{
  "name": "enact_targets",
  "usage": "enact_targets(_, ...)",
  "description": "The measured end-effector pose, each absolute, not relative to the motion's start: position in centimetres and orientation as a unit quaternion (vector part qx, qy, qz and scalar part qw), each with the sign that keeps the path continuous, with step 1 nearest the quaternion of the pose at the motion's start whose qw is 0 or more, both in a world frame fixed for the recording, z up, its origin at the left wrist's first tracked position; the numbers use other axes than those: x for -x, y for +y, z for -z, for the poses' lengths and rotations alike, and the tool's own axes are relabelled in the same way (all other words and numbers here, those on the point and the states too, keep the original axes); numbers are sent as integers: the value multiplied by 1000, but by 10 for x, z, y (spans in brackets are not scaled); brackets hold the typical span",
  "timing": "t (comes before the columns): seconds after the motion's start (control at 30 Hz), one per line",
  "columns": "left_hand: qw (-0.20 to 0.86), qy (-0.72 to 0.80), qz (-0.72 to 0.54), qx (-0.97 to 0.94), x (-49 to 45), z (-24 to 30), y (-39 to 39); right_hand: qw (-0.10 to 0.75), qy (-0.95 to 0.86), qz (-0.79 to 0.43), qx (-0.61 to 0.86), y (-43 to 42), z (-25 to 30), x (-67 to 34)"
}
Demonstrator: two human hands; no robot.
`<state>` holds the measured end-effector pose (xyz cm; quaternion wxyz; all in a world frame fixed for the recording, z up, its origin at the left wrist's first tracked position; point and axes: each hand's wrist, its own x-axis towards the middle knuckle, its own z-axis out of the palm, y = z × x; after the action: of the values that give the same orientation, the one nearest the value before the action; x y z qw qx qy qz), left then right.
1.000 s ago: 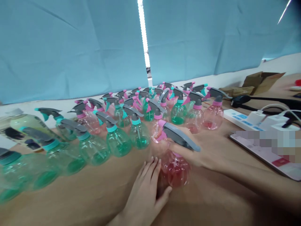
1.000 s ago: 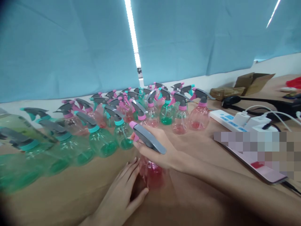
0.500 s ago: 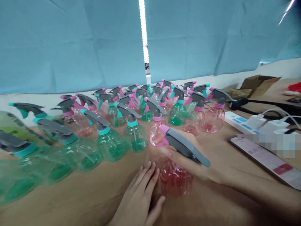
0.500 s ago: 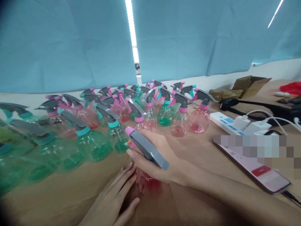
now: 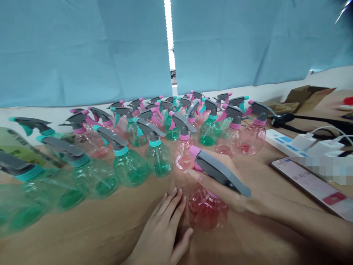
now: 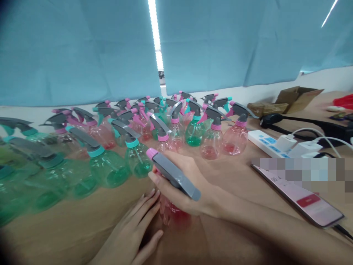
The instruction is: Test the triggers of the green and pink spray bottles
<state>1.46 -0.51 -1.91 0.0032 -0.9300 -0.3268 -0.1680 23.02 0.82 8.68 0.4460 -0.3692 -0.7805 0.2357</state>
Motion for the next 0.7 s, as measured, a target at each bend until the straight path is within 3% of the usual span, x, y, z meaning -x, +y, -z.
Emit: enact_targets(0.7, -13, -342, 161, 926, -19, 14, -6, 409, -801, -165, 406, 6, -86, -235)
